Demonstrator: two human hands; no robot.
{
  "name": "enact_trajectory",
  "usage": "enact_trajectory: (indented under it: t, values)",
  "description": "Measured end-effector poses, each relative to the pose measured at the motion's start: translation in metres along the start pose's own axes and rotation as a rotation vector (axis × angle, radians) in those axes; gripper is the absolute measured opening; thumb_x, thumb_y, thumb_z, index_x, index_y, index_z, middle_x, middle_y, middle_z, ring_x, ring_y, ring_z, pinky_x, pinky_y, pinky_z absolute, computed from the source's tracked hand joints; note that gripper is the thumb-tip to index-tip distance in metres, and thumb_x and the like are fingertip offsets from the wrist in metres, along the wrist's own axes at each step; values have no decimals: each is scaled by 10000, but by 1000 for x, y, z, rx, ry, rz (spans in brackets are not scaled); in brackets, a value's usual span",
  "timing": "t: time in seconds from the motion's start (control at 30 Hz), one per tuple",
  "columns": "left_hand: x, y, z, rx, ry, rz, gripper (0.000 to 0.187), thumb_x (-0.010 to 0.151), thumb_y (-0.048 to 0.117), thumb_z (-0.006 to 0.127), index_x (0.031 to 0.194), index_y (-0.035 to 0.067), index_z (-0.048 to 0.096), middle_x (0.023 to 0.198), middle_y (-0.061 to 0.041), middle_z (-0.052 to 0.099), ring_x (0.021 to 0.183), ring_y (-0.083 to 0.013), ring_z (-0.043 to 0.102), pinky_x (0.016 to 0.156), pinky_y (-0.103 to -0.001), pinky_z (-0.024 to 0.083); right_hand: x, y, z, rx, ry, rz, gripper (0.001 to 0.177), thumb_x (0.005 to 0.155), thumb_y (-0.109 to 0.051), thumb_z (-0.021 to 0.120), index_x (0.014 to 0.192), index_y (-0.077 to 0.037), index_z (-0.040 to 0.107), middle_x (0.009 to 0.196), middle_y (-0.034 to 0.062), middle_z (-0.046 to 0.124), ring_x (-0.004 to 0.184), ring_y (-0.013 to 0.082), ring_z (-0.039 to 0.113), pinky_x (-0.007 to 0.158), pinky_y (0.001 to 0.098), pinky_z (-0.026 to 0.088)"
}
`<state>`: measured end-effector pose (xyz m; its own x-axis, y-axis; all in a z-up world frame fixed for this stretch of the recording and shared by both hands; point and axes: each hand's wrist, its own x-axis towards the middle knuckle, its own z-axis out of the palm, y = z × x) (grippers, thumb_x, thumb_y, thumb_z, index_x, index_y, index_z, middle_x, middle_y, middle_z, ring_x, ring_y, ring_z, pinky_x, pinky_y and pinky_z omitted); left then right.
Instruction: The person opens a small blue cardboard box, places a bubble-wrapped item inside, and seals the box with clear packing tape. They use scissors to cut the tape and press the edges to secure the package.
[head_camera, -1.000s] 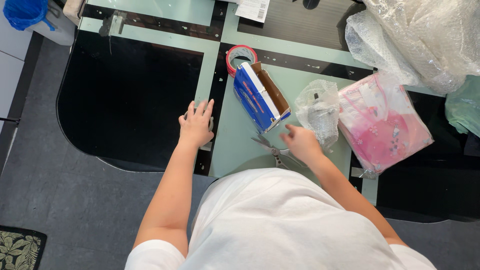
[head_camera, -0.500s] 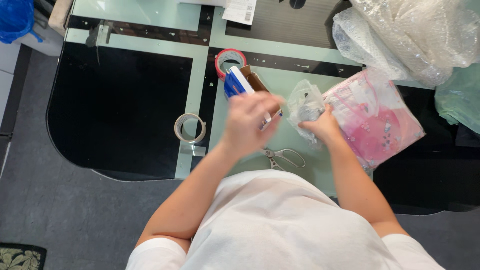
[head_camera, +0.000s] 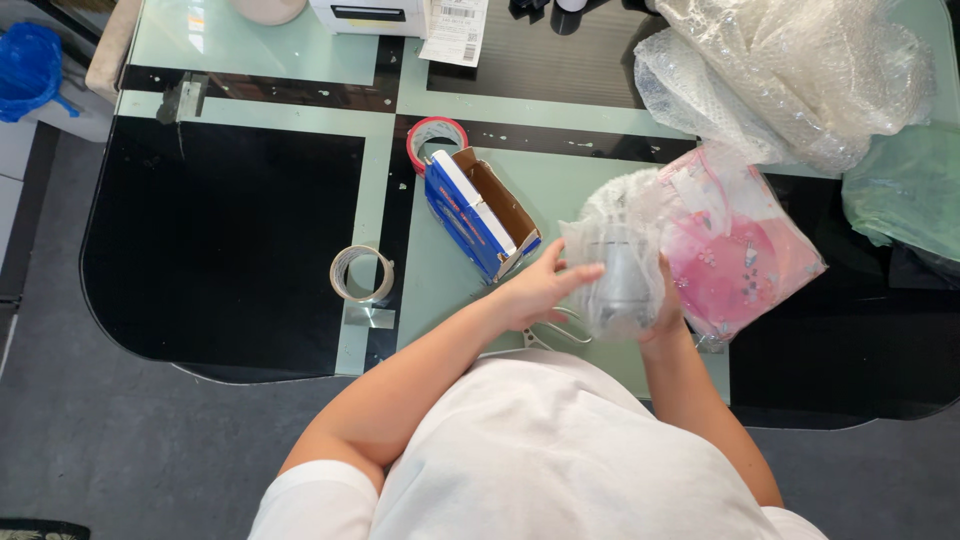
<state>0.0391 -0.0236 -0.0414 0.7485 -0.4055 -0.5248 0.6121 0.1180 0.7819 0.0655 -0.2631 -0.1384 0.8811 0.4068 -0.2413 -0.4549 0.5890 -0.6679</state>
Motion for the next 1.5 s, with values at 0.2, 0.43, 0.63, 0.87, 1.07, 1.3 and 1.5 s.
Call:
enact_trajectory:
  t: [0.2,0.43,0.63,0.87,1.07,1.3,1.5]
  values:
    - [5,-12,-1,-683,-400,216,945,870,707,668,1520,52,465,1418,-136,597,1289,-287,591,1097,-492,489,-13,-35,103,-243,77,15,787,984,-570,607,1493,15,478,1433,197,569,1217,259,656,1019,417,550]
    - [-12,-9,-19,-767,-236,269,1039,795,846,558,1524,117,429,1424,-138,570,1282,-312,592,1081,-521,492,-40,-76,212,-1634,-20,-1067,676,868,-481,775,1362,-64,578,1429,135,422,1152,326,535,1003,393,500]
    - [-30,-8,-16,-780,-245,358,1104,738,846,595,1557,142,368,1540,-114,497,1416,-301,495,1188,-524,399,-22,-88,197,-693,-4,-533,147,1009,-143,738,1026,-46,629,1090,98,683,874,137,616,801,280,520]
    - [-33,2,-16,-779,-136,398,1061,756,767,672,1535,109,379,1506,-138,502,1413,-320,482,1195,-538,385,-2,-94,147,-453,153,-713,169,1121,-91,721,1175,-36,571,1035,68,614,928,116,559,886,255,496]
    - [-34,3,-13,-675,-212,496,1004,793,579,824,1524,49,387,1482,-143,516,1402,-312,494,1181,-529,418,15,-120,155,-798,-86,-468,755,994,-504,690,1542,-49,438,1221,7,670,1080,47,611,985,181,498]
    - [-27,0,-8,-683,-212,428,1004,753,604,834,1509,93,416,1466,-105,528,1385,-292,505,1174,-535,425,14,-114,171,-1415,261,-392,291,1001,-304,788,1018,-14,783,623,-49,534,589,43,422,523,249,339]
    - [-26,14,-2,-838,-251,378,980,768,800,662,1467,133,493,1412,-90,591,1332,-281,556,1159,-538,426,57,-59,152,-661,31,-481,212,952,0,755,1135,-24,651,762,-73,567,649,6,422,588,174,331]
